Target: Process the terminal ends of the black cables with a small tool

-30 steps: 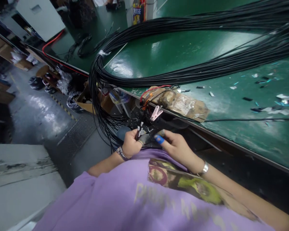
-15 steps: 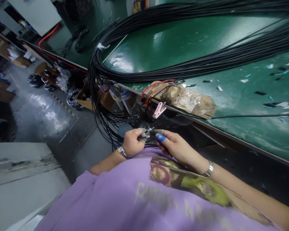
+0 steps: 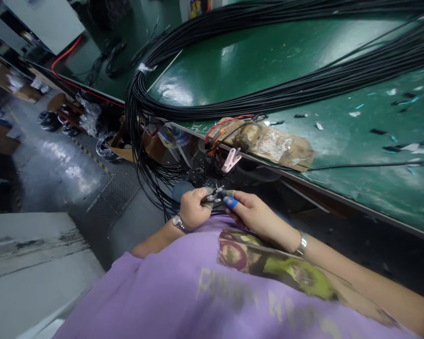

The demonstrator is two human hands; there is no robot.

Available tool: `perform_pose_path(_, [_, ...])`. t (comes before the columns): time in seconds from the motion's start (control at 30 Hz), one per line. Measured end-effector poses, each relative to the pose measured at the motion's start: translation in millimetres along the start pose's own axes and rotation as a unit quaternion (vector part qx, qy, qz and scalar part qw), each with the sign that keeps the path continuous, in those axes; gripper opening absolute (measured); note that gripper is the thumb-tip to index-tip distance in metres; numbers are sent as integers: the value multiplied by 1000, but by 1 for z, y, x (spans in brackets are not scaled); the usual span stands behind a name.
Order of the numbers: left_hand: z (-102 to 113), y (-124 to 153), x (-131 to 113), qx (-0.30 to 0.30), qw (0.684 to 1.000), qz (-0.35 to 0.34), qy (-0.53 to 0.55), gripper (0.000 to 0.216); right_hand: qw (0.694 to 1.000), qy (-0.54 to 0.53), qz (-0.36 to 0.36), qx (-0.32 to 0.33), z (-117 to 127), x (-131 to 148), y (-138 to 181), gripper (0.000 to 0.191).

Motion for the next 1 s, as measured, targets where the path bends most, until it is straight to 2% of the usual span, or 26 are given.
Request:
perform_pose_path(0.43, [4,0,-7,-23,999,-26,-13,18,1000,8,-3,11,-2,-3,-1,48])
perform_pose_path(0.67, [1,1,-5,-7,999,-32,24,12,1000,13,11,14,1,-5,-2,45])
perform_pose_path(0.77, [-1,-1,4,5,998,23,64,2,999,20,28,13,3,-5,-3,43])
perform_pose_path(0.87, [-8,-4,18,55,982,125,129,15,998,33,49,15,5,-1,-3,40])
perform_pose_path(1.0, [-20,-8,25,159,919,238,272,31,995,58,78,32,3,6,-3,39])
Point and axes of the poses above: each hand's wrist, its own y-axis away from the middle knuckle, its own z-axis out of the back of the hand, x = y × z, the point moved 9 cm from there along -y, towards the middle knuckle, and after that the axes turned 7 degrees about z, right-handed, at the moved point
